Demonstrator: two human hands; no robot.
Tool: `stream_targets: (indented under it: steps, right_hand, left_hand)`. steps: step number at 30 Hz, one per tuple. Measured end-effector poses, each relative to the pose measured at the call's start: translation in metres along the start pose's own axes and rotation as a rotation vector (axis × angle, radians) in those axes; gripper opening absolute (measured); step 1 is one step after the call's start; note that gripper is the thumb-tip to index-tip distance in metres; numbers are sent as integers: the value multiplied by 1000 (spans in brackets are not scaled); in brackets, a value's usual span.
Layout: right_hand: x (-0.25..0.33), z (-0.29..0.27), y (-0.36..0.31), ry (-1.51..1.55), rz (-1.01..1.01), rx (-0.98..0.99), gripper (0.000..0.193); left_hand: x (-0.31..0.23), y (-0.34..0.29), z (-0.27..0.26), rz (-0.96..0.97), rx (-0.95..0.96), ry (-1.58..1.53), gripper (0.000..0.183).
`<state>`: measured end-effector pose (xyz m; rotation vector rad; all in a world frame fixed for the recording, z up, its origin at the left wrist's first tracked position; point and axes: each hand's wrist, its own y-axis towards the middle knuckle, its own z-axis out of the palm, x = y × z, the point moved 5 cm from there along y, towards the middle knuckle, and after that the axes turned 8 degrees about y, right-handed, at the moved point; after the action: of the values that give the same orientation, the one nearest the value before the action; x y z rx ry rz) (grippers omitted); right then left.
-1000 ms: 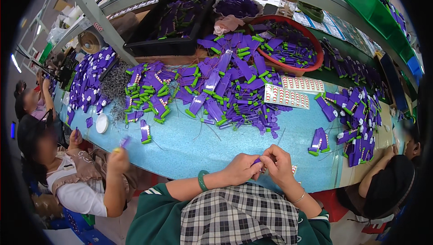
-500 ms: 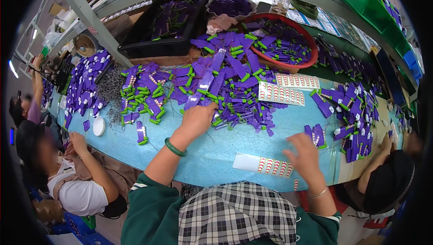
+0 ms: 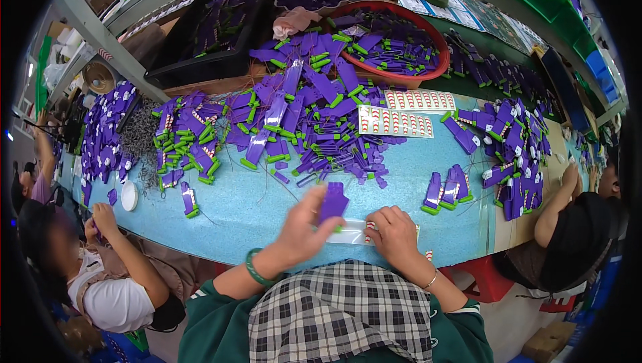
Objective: The person applies glue to small purple plastic components and attaches green plastic pieces to them. They wipe the glue bottle with a cloth and continue the repetitive assembly process at a workbench.
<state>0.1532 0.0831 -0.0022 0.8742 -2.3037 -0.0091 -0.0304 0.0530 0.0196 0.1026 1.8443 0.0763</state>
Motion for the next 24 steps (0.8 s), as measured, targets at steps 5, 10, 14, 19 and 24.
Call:
stream_targets:
  steps: [5,10,14,19,24]
  right_hand:
    - [0,4,-3,36,-85,-69,16]
    - [-11,-8,-1,398,-14,-158,12]
    - [0,-35,10,422,28,-74,12]
    - [25,-50,22,274,-103,-128,13]
    - [20,-54,25,285,-83,-117,14]
  left_hand:
    - [32,-4,54,-383,209,-447,25]
    - [49,-5,58,-301,295,-160,15]
    - [34,-5,54,-404,379,-225,13]
    - [22,0,45,-408,383,-326,12]
    - [19,6,27,-294,179,-143,11]
